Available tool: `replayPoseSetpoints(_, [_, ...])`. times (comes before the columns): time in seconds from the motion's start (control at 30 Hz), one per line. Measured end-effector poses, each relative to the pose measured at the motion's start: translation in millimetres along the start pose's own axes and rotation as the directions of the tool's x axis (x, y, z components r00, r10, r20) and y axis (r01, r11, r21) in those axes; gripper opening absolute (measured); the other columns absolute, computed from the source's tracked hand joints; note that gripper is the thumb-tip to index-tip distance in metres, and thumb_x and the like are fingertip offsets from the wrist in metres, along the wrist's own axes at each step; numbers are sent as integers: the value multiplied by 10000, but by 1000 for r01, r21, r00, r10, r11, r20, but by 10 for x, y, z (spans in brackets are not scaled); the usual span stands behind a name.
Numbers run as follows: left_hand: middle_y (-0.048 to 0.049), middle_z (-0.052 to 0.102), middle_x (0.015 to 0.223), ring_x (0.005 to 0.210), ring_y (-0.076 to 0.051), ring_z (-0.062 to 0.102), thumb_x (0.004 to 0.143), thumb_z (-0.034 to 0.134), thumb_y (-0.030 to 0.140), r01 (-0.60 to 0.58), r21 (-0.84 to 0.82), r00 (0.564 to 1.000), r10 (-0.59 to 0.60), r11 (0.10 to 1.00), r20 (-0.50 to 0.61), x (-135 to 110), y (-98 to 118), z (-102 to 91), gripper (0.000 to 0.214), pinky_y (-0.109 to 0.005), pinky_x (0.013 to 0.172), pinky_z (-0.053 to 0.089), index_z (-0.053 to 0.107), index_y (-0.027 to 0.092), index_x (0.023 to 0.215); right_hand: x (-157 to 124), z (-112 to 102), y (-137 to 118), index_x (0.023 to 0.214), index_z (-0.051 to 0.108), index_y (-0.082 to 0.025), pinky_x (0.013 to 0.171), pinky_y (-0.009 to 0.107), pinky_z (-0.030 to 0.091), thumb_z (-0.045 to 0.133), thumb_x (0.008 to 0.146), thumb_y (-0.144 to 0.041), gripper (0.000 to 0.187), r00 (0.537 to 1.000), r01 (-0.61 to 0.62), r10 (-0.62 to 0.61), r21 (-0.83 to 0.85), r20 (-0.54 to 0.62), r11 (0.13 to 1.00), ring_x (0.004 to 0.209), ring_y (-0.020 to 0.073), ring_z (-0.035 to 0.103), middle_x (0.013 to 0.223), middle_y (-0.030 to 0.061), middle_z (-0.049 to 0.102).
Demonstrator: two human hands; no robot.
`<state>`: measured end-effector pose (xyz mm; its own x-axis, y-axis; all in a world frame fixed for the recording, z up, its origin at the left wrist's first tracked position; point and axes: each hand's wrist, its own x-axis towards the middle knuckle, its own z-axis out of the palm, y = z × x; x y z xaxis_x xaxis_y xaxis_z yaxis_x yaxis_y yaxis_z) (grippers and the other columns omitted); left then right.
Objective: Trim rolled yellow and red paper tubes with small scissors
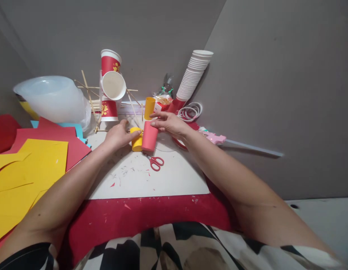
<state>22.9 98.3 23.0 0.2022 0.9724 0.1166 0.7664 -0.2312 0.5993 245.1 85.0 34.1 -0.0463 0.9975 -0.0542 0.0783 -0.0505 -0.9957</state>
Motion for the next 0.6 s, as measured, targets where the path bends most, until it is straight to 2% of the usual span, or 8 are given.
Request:
replayPoseSetpoints(0.17, [-91, 682, 845, 818, -298, 666, 659, 746, 479, 18, -79, 998, -14, 997, 60, -20, 5, 173, 703, -377, 774, 492, 579, 154, 1260, 83, 77, 193, 1046, 629, -176, 705, 297, 567, 731, 706, -145, 357, 994, -36, 42, 61, -104, 998, 784, 157, 654, 797, 8, 664])
replayPoseSetpoints(0.33, [-42, 656, 767, 722, -231, 647, 695, 696, 327, 39, -194, 999, -33, 980, 31, -23, -8, 211, 650, -331, 712, 502, 530, 145, 1297, 13, 228, 315, 1122, 560, -194, 819, 307, 550, 695, 708, -190, 436, 977, 20, 6, 123, -213, 992, 848, 153, 656, 847, -10, 644])
replayPoseSetpoints(0.43, [-26, 634, 732, 703, -224, 634, 695, 703, 344, 37, -232, 999, -32, 972, 23, -56, 17, 205, 631, -338, 724, 503, 546, 152, 1276, 3, 278, 359, 1131, 533, -202, 850, 312, 542, 681, 693, -226, 463, 963, 58, -16, 149, -267, 987, 895, 162, 655, 880, -7, 638])
replayPoseSetpoints(0.6, [-24, 592, 719, 826, -289, 637, 572, 812, 341, 40, -282, 999, -37, 959, 16, -127, 87, 195, 677, -390, 832, 488, 617, 178, 1199, 4, 334, 415, 1126, 510, -202, 868, 306, 538, 662, 677, -246, 476, 941, 104, -37, 183, -336, 978, 930, 171, 656, 923, 8, 636])
